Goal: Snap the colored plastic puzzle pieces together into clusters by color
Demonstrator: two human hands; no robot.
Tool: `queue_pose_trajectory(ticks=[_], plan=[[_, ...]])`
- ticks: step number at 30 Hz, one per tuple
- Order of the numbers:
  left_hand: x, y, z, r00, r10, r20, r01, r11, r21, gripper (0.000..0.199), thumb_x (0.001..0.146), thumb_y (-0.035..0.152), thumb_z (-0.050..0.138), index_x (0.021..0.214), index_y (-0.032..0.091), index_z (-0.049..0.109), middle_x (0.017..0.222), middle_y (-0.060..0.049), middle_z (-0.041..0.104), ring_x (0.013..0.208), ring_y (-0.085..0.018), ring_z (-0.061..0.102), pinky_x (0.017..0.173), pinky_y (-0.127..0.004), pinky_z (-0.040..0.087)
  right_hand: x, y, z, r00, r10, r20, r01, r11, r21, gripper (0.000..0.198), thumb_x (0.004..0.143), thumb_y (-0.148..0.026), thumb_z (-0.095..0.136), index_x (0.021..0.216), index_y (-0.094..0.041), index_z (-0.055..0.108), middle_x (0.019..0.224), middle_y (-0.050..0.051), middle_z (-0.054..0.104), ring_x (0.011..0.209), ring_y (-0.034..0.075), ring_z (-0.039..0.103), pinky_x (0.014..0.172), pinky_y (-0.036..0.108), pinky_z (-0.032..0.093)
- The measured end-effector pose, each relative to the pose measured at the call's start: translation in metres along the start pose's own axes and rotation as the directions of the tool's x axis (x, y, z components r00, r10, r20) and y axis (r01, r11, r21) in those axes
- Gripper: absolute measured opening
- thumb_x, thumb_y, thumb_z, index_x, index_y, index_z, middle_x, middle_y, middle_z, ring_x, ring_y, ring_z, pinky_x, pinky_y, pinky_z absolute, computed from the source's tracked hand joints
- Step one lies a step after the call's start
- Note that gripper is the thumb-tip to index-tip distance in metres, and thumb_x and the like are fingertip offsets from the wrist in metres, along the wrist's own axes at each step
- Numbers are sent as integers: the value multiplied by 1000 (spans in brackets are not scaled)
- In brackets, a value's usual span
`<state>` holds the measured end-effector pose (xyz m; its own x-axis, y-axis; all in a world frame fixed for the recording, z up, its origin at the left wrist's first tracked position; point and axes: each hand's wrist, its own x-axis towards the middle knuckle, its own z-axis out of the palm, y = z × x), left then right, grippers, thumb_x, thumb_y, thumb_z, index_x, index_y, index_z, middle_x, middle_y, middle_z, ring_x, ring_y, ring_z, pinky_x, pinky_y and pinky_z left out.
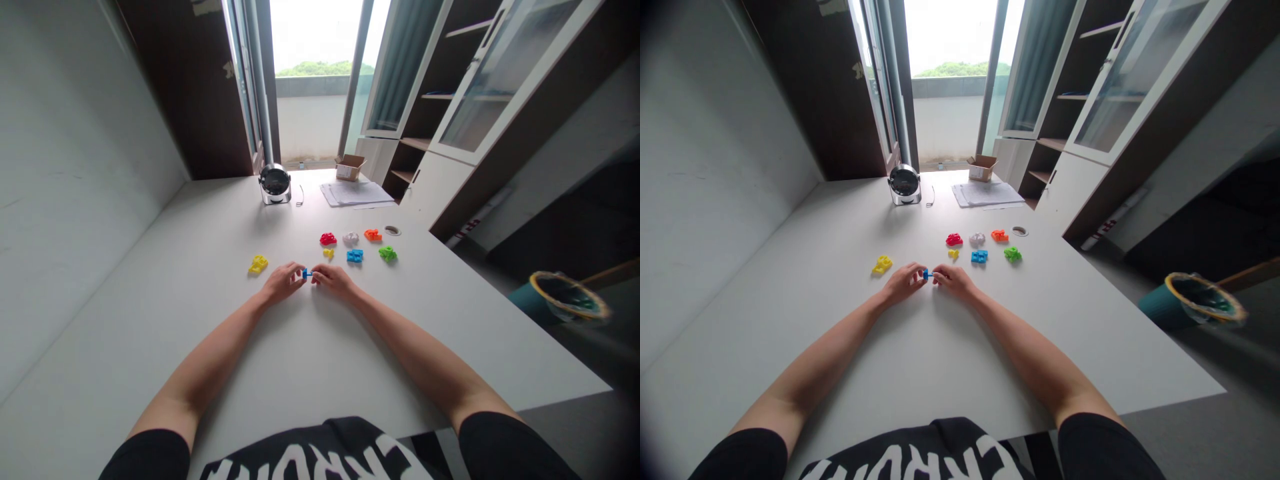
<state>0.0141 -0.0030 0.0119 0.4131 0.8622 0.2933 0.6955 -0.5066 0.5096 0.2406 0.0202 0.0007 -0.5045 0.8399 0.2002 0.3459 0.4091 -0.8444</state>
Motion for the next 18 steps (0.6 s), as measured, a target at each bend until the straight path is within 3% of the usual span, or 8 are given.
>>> queue_pose_trajectory(ticks=[9,18], plan=[[-2,8,-6,997,80,6,-80,987,139,25,91,34,59,113,24,60,101,-2,66,74,-14,62,84,-32,45,-1,-1,2,1000,8,-23,-10,998,-59,29,96,-41,49,92,-21,69,74,0,72,64,13,60,66,24,44],[-2,5,-4,995,99,3,-99,987,126,38,91,30,59,128,27,53,106,-1,66,75,-14,62,85,-32,46,-1,0,2,1000,-6,-11,5,996,-92,29,96,-39,48,85,-20,67,74,0,71,63,12,58,66,23,42]])
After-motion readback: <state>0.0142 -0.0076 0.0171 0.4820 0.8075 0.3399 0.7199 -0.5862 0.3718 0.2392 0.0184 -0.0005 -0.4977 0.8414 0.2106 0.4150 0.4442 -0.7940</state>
